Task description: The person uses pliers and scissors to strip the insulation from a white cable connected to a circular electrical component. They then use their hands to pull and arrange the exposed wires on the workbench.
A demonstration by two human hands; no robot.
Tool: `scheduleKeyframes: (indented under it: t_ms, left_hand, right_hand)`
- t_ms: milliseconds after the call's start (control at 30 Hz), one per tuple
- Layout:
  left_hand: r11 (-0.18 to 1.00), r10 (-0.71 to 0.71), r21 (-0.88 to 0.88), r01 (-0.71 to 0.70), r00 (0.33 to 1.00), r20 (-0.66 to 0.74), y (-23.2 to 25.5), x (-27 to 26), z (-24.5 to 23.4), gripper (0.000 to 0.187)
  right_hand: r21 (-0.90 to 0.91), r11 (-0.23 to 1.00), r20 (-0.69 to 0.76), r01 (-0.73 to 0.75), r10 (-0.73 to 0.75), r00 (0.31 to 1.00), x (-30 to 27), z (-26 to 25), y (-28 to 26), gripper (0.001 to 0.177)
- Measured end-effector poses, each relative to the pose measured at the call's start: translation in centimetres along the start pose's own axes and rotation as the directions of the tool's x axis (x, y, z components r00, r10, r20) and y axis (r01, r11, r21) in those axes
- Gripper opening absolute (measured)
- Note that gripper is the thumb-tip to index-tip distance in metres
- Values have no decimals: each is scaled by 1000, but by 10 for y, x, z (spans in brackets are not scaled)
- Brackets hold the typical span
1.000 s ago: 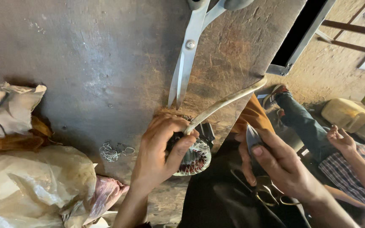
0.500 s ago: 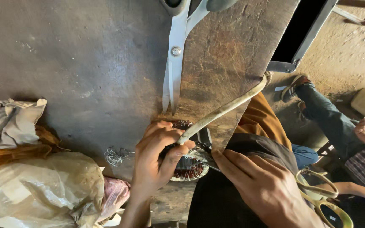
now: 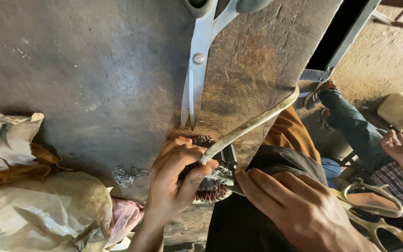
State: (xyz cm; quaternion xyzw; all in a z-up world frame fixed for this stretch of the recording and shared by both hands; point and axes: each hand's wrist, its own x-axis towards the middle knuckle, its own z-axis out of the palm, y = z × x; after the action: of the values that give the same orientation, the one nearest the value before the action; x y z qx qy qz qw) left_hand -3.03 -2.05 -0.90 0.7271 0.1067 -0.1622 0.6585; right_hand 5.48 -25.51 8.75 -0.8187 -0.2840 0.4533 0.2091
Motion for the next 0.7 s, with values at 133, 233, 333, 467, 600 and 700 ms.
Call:
scheduleKeyframes:
  t_ms: [133, 233, 333, 467, 600, 700]
  left_hand:
    - [997, 38, 66, -42, 997, 60, -8, 3, 7, 16]
    - [994, 35, 97, -42, 997, 74, -8, 5, 11, 14]
    - [993, 28, 110, -38, 996, 87, -1, 7, 8, 15]
    - [991, 73, 102, -84, 992, 105, 8, 12, 3, 15]
    - [990, 63, 115, -78, 989, 131, 10, 17, 3, 16]
    - [990, 67, 119, -81, 990, 120, 6, 13, 3, 17]
  right_hand:
    - [-23, 995, 140, 101, -97, 985, 1, -10, 6, 71]
    - [-117, 976, 185, 182, -158, 970, 1, -13, 10, 78]
    - [-163, 971, 134, 175, -154, 979, 1, -11, 7, 77]
    - [-84, 990, 109, 116, -107, 988, 4, -8, 2, 75]
    - [58, 998, 58, 16, -19, 998, 6, -4, -2, 63]
    - [141, 989, -28, -34, 38, 999, 7, 7, -5, 60]
